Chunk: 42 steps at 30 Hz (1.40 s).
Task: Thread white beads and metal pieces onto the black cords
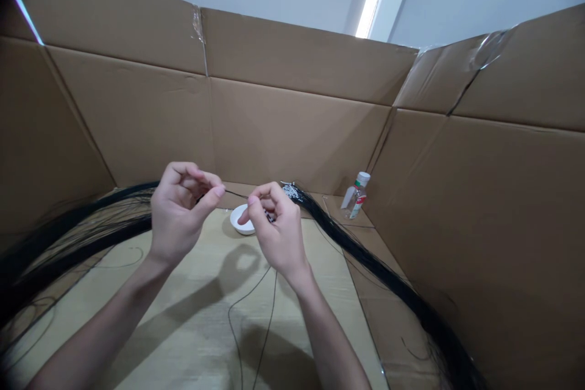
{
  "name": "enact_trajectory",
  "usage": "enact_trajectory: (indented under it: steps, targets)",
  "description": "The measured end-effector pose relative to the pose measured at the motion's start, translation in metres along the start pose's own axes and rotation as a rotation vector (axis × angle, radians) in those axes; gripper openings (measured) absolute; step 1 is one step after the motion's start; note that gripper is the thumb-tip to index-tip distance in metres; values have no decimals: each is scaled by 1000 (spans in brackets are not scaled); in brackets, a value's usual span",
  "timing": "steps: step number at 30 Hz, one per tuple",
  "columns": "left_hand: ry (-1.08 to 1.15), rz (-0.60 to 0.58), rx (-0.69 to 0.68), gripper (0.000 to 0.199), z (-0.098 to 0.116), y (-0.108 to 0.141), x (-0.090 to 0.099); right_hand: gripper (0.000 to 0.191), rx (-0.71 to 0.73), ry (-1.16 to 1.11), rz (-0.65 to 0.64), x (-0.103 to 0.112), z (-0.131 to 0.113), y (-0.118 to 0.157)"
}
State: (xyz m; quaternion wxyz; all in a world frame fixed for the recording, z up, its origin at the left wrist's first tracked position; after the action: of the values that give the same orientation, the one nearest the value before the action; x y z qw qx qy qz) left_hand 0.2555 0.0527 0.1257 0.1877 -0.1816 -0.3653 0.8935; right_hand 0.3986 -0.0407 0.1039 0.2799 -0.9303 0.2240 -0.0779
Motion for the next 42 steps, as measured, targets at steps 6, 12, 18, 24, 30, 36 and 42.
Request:
enact_trajectory:
  steps: [6, 12, 18, 24, 30, 36, 42]
  targets:
    - [59, 23, 109, 36, -12, -4, 3, 25, -63, -71, -29, -4, 8, -1]
    - [-37, -76, 121, 35, -14, -3, -5, 19, -64, -79, -63, -7, 8, -3]
    - [-19, -98, 173, 46, -21, -3, -4, 25, -11, -51, 71, 3, 4, -4]
    - [-25, -96, 155, 48, -23, -4, -8, 24, -1, -115, 168, 9, 5, -3]
    - [-169, -184, 84, 42, -23, -4, -11, 19, -2, -35, 150, 8, 5, -6]
    - [-161, -266, 84, 40, -34, -9, -13, 18, -11, 5, 96, 7, 4, -8]
    - [-375, -439, 230, 33, -130, -19, -12, 22, 74, 54, 109, 9, -2, -7]
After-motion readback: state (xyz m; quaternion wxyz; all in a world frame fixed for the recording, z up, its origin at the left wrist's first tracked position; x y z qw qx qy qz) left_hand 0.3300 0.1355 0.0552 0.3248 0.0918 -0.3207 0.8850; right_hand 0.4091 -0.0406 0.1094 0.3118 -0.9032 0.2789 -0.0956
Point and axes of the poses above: each hand's wrist, its own y-axis away from the middle knuckle, its own x-axis out of the back of the hand, z = x × y, the point moved 10 cm from there along -y, towards the middle knuckle, and after that the axes turned 1 degree about -x, right-handed, at the moved point
